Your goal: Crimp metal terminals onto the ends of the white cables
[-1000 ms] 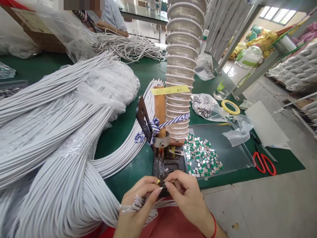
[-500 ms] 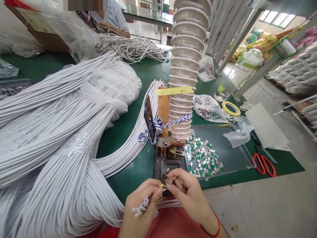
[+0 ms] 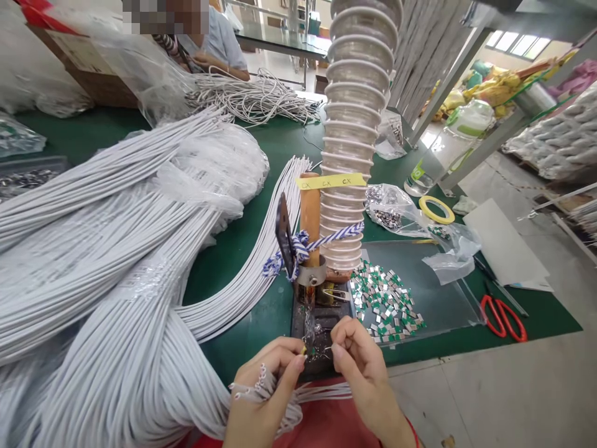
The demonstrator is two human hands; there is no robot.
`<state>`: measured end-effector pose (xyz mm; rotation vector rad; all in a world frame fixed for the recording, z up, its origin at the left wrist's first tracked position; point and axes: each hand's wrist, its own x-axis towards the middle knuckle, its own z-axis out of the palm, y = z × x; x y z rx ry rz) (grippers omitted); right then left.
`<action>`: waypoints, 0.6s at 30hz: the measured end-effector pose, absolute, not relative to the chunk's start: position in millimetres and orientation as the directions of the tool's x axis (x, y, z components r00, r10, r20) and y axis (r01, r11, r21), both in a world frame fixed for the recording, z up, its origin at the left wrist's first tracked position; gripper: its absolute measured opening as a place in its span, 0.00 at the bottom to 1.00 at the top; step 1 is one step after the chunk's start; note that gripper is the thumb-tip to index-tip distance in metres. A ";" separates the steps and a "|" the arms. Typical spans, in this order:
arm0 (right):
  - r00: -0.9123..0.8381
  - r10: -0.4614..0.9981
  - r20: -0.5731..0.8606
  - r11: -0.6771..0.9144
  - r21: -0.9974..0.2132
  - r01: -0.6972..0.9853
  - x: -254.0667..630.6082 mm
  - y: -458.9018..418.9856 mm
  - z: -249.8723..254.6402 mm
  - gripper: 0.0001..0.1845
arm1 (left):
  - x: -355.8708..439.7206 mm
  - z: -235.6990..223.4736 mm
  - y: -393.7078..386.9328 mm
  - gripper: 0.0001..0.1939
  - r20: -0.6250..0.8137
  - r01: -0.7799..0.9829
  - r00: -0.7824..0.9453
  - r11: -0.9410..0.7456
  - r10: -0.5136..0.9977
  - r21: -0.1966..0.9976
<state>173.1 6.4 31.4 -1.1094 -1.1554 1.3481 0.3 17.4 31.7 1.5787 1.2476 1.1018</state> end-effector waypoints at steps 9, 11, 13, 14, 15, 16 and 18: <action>-0.043 0.999 0.034 0.032 -0.999 -0.042 158.3 8.1 32.5 0.06 | -0.8 30.7 19.7 0.14 0.087 0.240 0.146 -0.121 0.985 0.963; -0.027 0.999 0.030 0.028 -0.997 -0.076 157.0 7.6 33.7 0.06 | 1.9 34.4 18.5 0.14 0.075 0.209 0.116 -0.098 0.990 0.973; -0.018 1.000 0.022 0.020 -0.994 -0.109 156.2 7.2 34.7 0.06 | 5.0 38.1 16.8 0.14 0.060 0.176 0.063 -0.070 0.996 0.982; -0.015 1.000 0.019 0.017 -0.992 -0.124 156.0 7.1 34.9 0.06 | 6.4 39.6 16.1 0.14 0.054 0.164 0.034 -0.059 0.998 0.985; -0.015 1.000 0.019 0.017 -0.990 -0.138 155.9 7.0 34.9 0.06 | 7.3 40.8 15.6 0.14 0.052 0.157 0.008 -0.053 0.999 0.986; -0.015 1.000 0.019 0.017 -0.988 -0.151 155.8 7.1 34.7 0.06 | 7.7 41.4 15.5 0.14 0.053 0.155 -0.009 -0.051 0.999 0.987; -0.014 1.000 0.019 0.017 -0.985 -0.172 155.9 7.7 34.2 0.06 | 6.8 41.4 16.0 0.13 0.055 0.164 0.002 -0.055 0.998 0.985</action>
